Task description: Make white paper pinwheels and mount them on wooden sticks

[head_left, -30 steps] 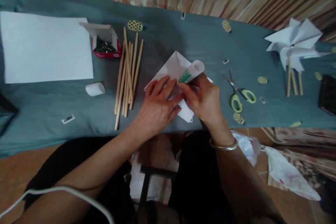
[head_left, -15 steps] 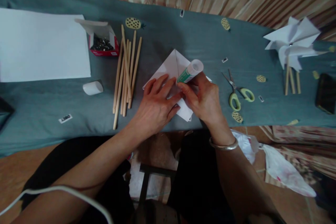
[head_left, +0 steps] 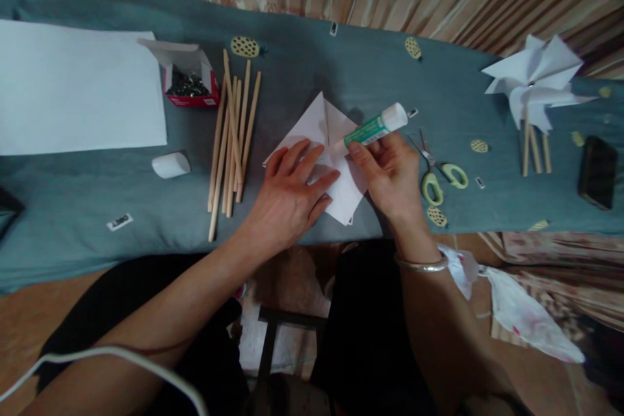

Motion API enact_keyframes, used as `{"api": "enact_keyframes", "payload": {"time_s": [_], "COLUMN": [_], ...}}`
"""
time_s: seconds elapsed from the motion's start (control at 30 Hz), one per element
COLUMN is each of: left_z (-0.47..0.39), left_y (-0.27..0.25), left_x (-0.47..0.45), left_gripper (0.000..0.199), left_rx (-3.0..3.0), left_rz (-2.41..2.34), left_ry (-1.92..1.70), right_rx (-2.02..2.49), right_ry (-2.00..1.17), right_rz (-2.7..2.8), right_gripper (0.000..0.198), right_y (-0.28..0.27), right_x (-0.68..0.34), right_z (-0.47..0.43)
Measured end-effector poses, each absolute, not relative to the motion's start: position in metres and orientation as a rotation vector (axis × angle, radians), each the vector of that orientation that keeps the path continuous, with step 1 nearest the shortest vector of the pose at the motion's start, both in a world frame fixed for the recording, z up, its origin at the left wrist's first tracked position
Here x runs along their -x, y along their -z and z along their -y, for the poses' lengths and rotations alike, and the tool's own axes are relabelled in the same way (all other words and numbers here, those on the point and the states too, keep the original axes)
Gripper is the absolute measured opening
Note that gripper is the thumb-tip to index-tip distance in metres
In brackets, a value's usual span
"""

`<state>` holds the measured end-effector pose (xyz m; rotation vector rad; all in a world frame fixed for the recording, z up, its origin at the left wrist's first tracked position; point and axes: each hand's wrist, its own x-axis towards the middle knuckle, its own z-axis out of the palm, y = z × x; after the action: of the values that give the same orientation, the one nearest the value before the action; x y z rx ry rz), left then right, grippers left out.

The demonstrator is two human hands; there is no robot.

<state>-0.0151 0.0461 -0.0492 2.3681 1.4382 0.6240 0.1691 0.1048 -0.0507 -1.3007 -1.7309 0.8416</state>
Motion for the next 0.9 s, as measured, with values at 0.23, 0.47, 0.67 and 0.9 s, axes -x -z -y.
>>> {"api": "enact_keyframes", "payload": {"time_s": [0.23, 0.47, 0.67, 0.9], "left_z": [-0.046, -0.046, -0.046, -0.045], "left_y": [0.048, 0.048, 0.05, 0.053], "left_x": [0.015, 0.014, 0.015, 0.015], "left_gripper": [0.034, 0.035, 0.038, 0.037], "left_rx": [-2.351, -2.361, -2.425, -2.411], "left_rz": [-1.428, -1.451, -1.454, -1.44], "left_ry": [-0.65, -0.652, -0.622, -0.664], "right_rx": [1.366, 1.415, 1.479, 1.492], "right_ry": [-0.771, -0.638, -0.478, -0.484], "right_rz": [1.807, 1.939, 2.047, 2.069], "right_gripper": [0.017, 0.019, 0.022, 0.023], "right_y": [0.044, 0.036, 0.035, 0.034], "right_x": [-0.166, -0.16, -0.159, -0.16], "right_z": [-0.102, -0.097, -0.094, -0.094]}}
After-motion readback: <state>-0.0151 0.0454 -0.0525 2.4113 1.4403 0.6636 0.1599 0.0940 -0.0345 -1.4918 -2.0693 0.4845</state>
